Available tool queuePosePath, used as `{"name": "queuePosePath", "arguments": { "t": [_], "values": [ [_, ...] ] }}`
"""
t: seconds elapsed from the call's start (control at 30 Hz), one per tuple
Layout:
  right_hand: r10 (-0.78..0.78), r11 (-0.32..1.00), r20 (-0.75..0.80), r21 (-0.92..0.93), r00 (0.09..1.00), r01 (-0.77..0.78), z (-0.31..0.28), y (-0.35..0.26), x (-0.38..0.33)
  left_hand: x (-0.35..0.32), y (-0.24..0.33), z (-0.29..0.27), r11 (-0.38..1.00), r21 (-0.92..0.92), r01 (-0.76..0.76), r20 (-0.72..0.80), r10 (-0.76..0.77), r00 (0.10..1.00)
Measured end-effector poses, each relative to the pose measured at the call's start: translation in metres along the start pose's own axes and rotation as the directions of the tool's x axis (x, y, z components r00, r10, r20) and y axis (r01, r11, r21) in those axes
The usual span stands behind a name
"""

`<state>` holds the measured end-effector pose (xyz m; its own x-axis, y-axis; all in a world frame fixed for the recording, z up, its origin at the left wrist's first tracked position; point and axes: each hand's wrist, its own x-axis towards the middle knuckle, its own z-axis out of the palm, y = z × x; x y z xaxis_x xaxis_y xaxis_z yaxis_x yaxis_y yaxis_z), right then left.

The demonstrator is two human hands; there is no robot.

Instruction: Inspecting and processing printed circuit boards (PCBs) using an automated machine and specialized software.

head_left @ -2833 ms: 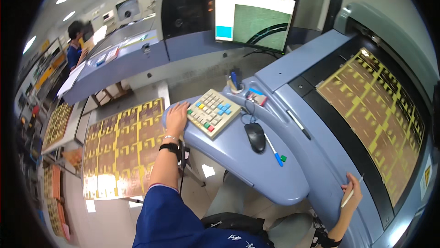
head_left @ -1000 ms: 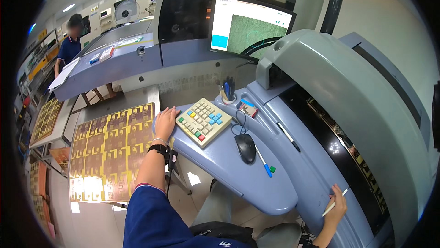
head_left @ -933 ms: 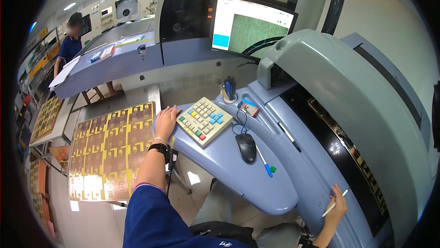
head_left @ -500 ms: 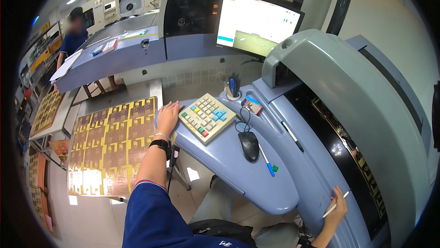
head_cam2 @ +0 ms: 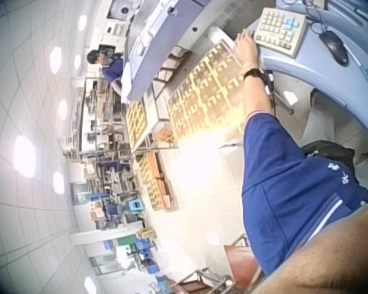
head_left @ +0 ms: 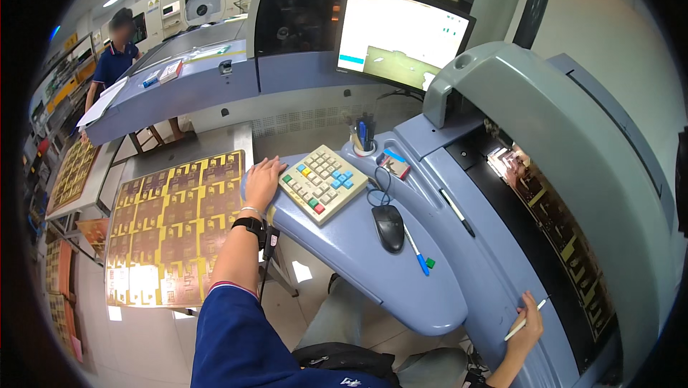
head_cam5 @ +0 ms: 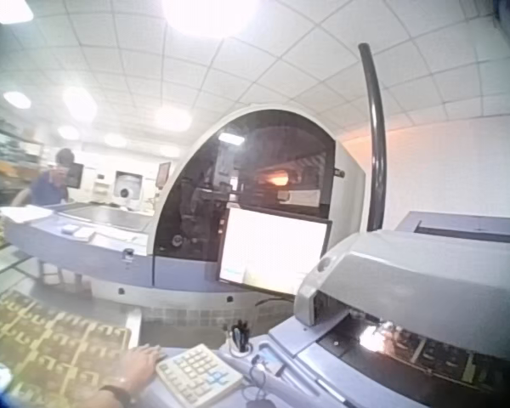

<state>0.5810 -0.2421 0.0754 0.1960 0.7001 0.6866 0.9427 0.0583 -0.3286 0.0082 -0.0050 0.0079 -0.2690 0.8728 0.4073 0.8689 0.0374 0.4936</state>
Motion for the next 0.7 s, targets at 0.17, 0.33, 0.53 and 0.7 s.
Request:
{"name": "queuePosePath", "arguments": {
  "t": [0.17,0.33,0.53,0.7],
  "values": [
    [0.006,1.000,-0.001,0.014,1.000,-0.006,-0.001,-0.002,0.000,0.001,-0.004,0.001,1.000,-0.014,-0.010,-0.029,0.010,1.000],
    [0.014,1.000,-0.024,-0.023,1.000,-0.014,-0.003,-0.002,-0.001,0.003,0.000,0.004,1.000,-0.011,-0.024,-0.031,0.024,0.999],
    [0.028,1.000,-0.041,0.012,0.999,-0.027,-0.003,-0.008,0.003,0.002,-0.006,-0.001,0.999,0.025,-0.022,-0.001,0.022,1.000],
    [0.032,0.996,-0.035,0.081,0.999,-0.029,-0.004,-0.012,0.005,0.001,-0.004,-0.002,0.997,0.066,-0.031,0.026,0.029,0.999]
  ]
}}
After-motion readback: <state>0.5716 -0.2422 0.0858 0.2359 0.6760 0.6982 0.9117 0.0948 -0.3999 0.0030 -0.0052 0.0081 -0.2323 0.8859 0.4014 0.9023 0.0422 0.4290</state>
